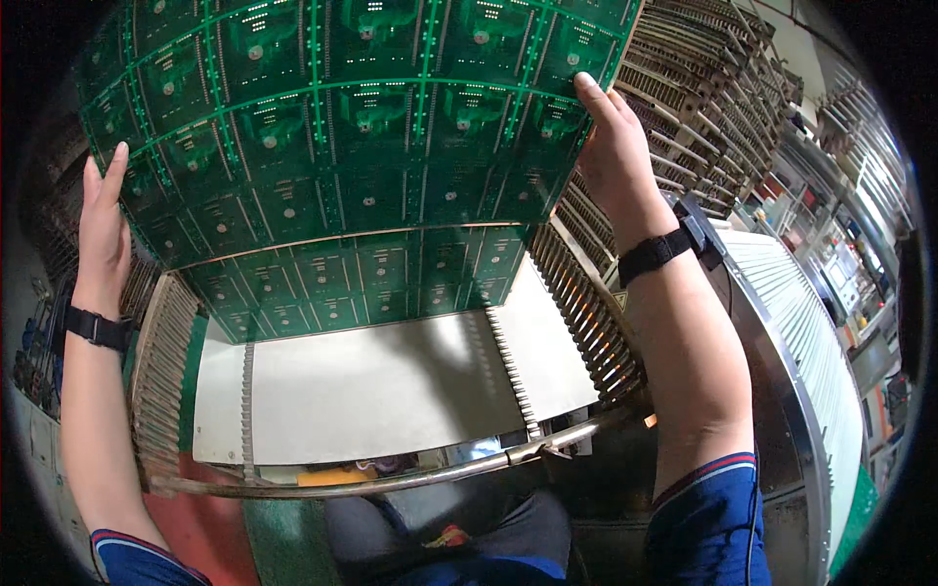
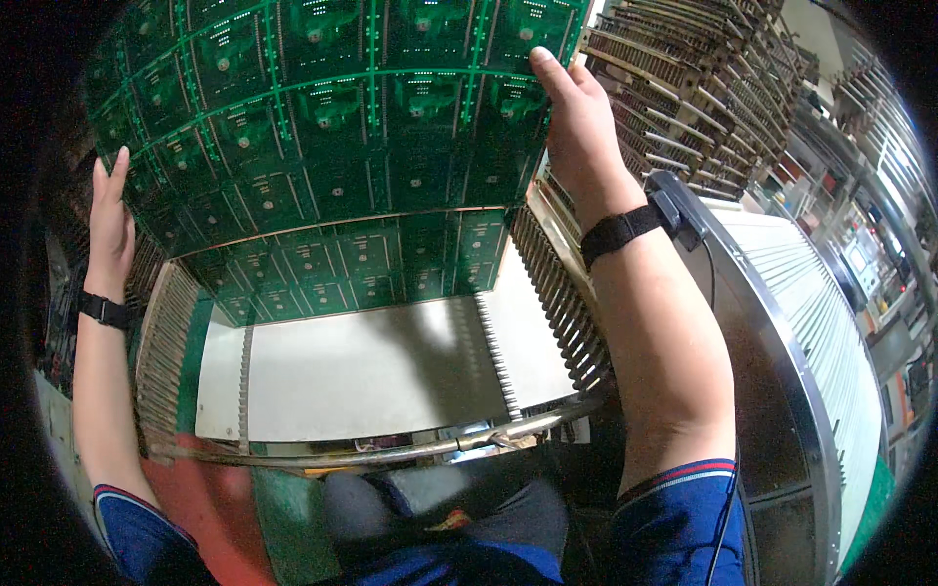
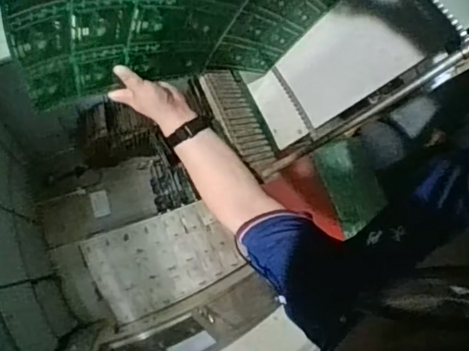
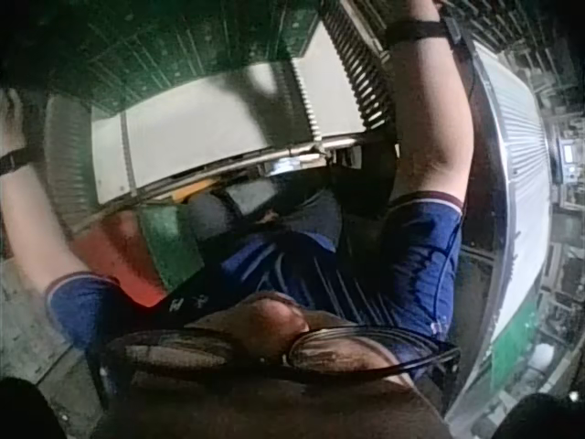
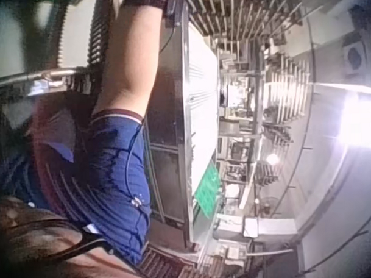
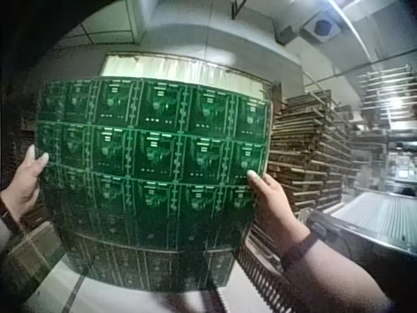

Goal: Sorting and placing printed circuit boards into a metal slotted rack in an electronics factory.

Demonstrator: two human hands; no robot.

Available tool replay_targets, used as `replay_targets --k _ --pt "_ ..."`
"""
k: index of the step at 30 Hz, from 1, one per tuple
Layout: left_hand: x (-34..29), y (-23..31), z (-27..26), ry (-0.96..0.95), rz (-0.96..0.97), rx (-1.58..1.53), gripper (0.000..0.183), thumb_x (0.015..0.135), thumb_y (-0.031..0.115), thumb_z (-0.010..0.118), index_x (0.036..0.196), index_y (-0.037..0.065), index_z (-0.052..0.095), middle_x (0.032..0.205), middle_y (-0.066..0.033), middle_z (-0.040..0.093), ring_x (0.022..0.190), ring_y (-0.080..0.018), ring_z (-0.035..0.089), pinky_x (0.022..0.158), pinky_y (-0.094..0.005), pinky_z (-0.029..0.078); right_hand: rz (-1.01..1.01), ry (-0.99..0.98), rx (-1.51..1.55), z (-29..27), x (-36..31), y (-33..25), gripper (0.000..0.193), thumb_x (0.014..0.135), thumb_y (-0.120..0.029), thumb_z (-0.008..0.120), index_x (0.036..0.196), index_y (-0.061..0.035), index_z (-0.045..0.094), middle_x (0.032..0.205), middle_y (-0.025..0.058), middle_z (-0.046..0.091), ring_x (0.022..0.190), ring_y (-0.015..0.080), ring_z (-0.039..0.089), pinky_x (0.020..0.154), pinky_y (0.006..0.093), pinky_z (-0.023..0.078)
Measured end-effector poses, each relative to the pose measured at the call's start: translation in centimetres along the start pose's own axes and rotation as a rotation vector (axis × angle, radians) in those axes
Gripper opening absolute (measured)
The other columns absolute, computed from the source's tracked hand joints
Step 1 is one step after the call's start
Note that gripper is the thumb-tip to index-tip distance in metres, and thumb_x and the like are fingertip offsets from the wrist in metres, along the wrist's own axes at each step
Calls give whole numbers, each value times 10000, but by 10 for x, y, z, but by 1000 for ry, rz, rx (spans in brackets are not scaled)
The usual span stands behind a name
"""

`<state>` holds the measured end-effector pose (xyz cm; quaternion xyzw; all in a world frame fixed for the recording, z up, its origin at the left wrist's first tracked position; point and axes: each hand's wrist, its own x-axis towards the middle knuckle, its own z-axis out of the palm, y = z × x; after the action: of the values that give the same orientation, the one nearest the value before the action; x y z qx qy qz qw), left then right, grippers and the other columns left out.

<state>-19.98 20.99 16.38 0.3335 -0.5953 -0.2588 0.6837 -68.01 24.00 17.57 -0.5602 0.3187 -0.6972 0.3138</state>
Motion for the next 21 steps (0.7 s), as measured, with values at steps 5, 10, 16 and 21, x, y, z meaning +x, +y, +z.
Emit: replay_targets --k 5,10,16,21 --pt "-3 3 -1 58 35 76 849 955 387 639 1541 -5 167 1592 -117 227 1475 -211 181 1200 -385 137 -9 43 57 -5 2 14 375 963 -319 635 1177 -14 593 1085 72 650 994 157 594 865 321 481" --pt "12 -16 -20 -78 20 -19 629 967 303 636 1451 27 344 1455 -122 436 1337 -216 401 1129 -377 307 116 -79 6 -25 7 19 415 967 -371 595 1177 -14 605 1077 76 641 961 179 580 859 343 457" --pt "0 -11 6 -38 75 -87 418 970 256 636 1255 42 418 1210 -111 573 1099 -182 561 961 -356 467 114 42 36 -29 1 18 403 997 -312 568 1296 -45 527 1231 87 615 1117 202 590 979 364 462" --pt "-3 -14 -6 -9 11 -24 479 957 278 652 1288 32 409 1245 -119 553 1145 -193 531 1012 -377 429 138 5 -8 -24 2 26 352 1001 -281 562 1268 -53 545 1209 74 618 1104 184 590 945 334 462"
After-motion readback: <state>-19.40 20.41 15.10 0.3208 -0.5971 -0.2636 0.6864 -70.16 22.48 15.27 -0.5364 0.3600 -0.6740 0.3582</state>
